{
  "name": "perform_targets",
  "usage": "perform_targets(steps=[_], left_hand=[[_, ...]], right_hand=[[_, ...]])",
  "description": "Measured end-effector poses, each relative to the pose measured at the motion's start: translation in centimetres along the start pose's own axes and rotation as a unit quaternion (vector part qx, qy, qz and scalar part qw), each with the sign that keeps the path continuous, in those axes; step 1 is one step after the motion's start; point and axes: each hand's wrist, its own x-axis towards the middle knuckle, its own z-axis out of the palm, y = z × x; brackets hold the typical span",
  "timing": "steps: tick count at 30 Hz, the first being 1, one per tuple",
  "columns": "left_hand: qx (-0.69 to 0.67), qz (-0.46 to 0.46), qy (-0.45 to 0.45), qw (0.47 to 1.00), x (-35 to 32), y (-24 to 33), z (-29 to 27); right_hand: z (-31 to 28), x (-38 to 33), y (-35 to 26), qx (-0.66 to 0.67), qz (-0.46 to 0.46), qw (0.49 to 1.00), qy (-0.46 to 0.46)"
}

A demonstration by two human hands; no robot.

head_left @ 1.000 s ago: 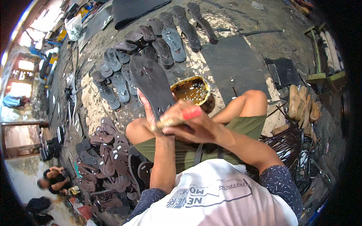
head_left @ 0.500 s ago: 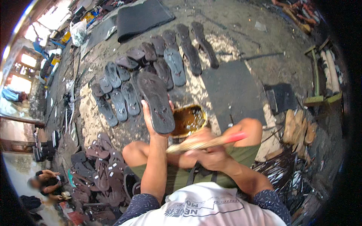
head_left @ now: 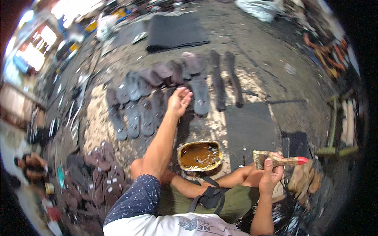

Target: The person sits on the floor and repeatedly picks up black flip-flops, applies a brown adhesive from a container using a brush, and places them back in a pile. The person handles the sandals one at a time and continues the process for the duration of the clip.

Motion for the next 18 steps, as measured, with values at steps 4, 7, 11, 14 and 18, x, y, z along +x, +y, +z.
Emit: perform_targets(steps=[4,7,11,14,18], left_hand=[[0.203,0.119,-0.010,0.972,-14.4,4.6,-4.7],[0.298,0.248,0.067,0.919,-26.8,10.1,-11.4],[0.473,0.450,0.424,0.627,-39.3,16.1,-29.3],[0.557,0.342,0.648,0.391,-47.7,20.2,-37.7],[0.600,0.091,0.728,0.319,-52.8,24.4,-44.7]], right_hand=[[2.1,0.0,2.6,-0.035,0.029,0.999,0.019],[1.5,0.5,3.9,-0.031,0.106,0.993,0.039],[3.4,1.0,4.7,0.025,0.066,0.997,-0.038],[6.4,-0.6,0.2,-0.112,0.103,0.987,-0.058],[6.1,0.7,1.8,-0.110,0.017,0.983,-0.147]])
